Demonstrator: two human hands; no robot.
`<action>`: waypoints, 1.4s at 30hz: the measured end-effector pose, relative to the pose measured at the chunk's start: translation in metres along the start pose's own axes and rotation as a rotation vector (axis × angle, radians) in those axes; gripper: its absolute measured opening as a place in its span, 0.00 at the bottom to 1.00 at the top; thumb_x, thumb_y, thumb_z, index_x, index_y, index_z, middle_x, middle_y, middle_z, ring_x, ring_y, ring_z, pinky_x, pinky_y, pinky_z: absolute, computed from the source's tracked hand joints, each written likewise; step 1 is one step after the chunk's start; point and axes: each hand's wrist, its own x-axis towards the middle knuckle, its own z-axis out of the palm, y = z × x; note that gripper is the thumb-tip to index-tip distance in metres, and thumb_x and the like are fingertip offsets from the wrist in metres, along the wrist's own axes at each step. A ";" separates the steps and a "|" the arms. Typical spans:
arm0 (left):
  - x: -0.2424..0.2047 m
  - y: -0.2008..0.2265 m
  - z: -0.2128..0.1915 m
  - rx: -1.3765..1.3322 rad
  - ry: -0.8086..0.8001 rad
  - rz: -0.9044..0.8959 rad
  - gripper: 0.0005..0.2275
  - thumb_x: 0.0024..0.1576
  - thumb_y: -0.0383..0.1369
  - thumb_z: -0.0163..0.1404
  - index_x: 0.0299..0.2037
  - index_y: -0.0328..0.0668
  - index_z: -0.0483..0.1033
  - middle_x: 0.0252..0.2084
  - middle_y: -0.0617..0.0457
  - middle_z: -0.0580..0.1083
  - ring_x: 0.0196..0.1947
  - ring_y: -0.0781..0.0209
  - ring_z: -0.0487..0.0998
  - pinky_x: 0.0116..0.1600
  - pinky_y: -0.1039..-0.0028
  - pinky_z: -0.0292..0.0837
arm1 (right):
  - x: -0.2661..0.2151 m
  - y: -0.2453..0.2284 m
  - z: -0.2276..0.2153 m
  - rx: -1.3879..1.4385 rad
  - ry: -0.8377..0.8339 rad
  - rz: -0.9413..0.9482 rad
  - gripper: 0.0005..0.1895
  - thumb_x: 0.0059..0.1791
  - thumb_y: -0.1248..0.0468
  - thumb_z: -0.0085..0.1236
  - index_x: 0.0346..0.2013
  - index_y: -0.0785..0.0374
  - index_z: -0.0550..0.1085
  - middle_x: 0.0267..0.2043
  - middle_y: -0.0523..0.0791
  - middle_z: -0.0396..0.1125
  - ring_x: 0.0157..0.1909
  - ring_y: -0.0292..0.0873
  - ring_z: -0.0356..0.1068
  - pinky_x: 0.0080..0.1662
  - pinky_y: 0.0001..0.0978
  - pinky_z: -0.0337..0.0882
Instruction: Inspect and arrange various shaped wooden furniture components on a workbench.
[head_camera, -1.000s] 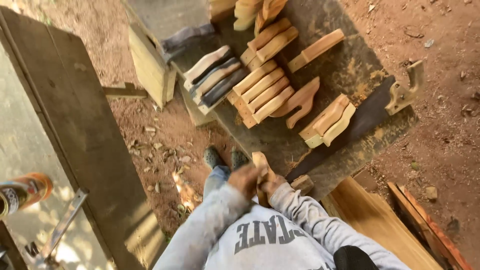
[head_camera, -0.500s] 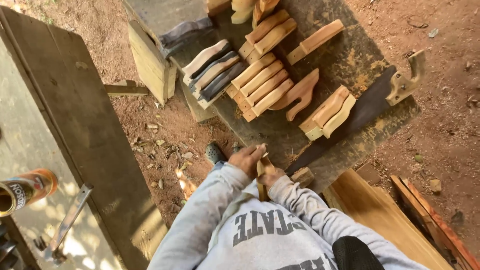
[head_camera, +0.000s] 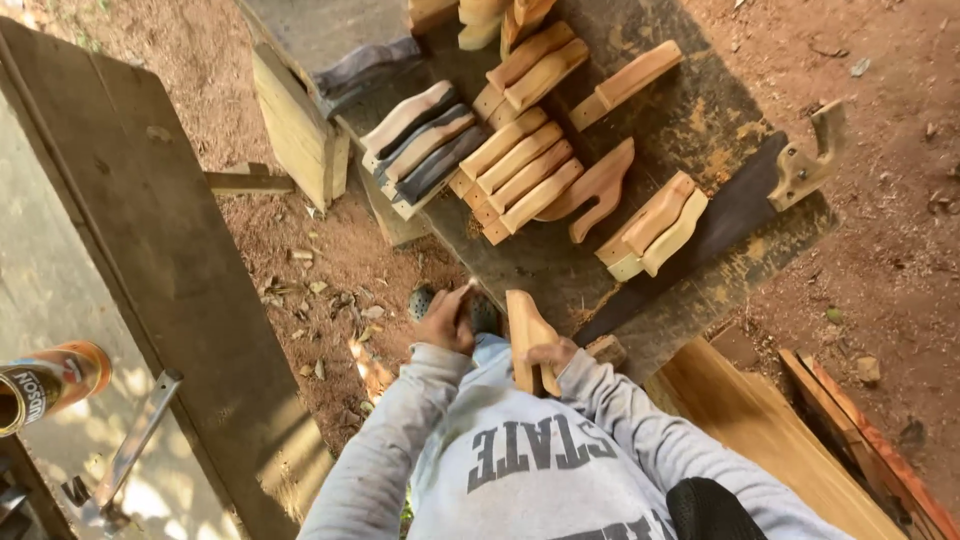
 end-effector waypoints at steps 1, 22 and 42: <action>-0.006 0.007 -0.003 -0.115 0.047 -0.039 0.16 0.56 0.26 0.49 0.55 0.48 0.79 0.34 0.49 0.75 0.37 0.49 0.79 0.41 0.65 0.78 | -0.007 0.001 0.004 0.026 0.068 0.001 0.22 0.32 0.75 0.70 0.41 0.77 0.80 0.35 0.65 0.74 0.35 0.62 0.77 0.45 0.52 0.79; -0.015 0.024 0.051 0.118 -0.133 0.084 0.23 0.51 0.34 0.53 0.60 0.55 0.73 0.37 0.47 0.74 0.37 0.41 0.80 0.37 0.54 0.79 | 0.116 0.083 -0.086 0.335 -0.074 -0.135 0.39 0.51 0.29 0.42 0.48 0.60 0.80 0.41 0.51 0.77 0.38 0.44 0.77 0.46 0.36 0.80; 0.028 0.100 -0.001 -1.356 0.101 -1.241 0.13 0.55 0.36 0.58 0.45 0.36 0.80 0.31 0.54 0.74 0.25 0.69 0.67 0.29 0.81 0.58 | 0.118 0.114 -0.116 0.101 -0.020 -0.307 0.30 0.59 0.42 0.34 0.70 0.53 0.63 0.68 0.40 0.62 0.65 0.35 0.62 0.73 0.25 0.53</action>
